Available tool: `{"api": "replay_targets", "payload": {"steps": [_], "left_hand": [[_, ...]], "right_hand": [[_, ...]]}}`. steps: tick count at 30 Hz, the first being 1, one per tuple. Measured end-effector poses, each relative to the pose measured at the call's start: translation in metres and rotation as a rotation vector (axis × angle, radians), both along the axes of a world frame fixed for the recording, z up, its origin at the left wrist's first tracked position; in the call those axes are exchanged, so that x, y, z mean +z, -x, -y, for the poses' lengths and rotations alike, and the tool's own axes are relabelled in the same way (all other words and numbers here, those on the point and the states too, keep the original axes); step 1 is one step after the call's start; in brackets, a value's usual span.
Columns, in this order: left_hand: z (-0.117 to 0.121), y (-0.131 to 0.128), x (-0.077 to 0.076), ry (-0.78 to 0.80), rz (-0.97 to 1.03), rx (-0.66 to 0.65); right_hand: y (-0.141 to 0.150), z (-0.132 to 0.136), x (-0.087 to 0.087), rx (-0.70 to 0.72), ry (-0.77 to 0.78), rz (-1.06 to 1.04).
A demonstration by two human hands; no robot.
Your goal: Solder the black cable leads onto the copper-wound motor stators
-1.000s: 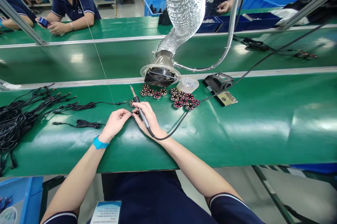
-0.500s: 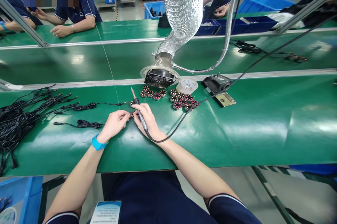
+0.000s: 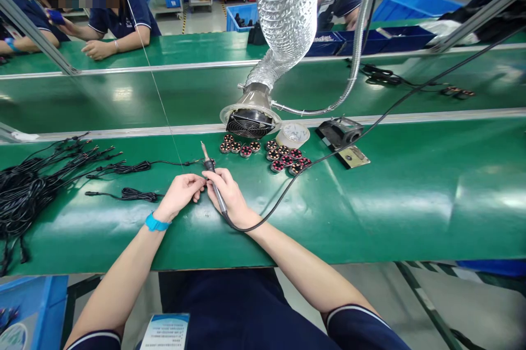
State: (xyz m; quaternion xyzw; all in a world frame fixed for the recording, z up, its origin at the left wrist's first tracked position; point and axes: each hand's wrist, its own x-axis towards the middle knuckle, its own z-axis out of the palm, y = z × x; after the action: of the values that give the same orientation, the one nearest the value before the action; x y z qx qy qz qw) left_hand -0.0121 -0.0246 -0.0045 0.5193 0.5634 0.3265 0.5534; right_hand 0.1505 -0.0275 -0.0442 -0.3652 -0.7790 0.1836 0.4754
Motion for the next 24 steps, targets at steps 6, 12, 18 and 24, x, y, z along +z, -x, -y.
{"api": "replay_targets", "payload": {"steps": [6, 12, 18, 24], "left_hand": [[-0.001, 0.001, -0.002, 0.023, 0.007, 0.022], [0.000, -0.001, 0.002, 0.027, -0.004, 0.023], [0.001, -0.001, 0.003, 0.018, -0.019, 0.013], [0.001, -0.001, 0.003, 0.022, -0.040, 0.006]], "right_hand": [[-0.001, -0.003, 0.003, 0.018, 0.064, -0.125], [-0.004, -0.010, 0.004, 0.044, 0.154, -0.167], [-0.004, -0.013, 0.000, 0.058, 0.151, -0.143], [-0.006, -0.014, 0.004, 0.049, 0.148, -0.139]]}}
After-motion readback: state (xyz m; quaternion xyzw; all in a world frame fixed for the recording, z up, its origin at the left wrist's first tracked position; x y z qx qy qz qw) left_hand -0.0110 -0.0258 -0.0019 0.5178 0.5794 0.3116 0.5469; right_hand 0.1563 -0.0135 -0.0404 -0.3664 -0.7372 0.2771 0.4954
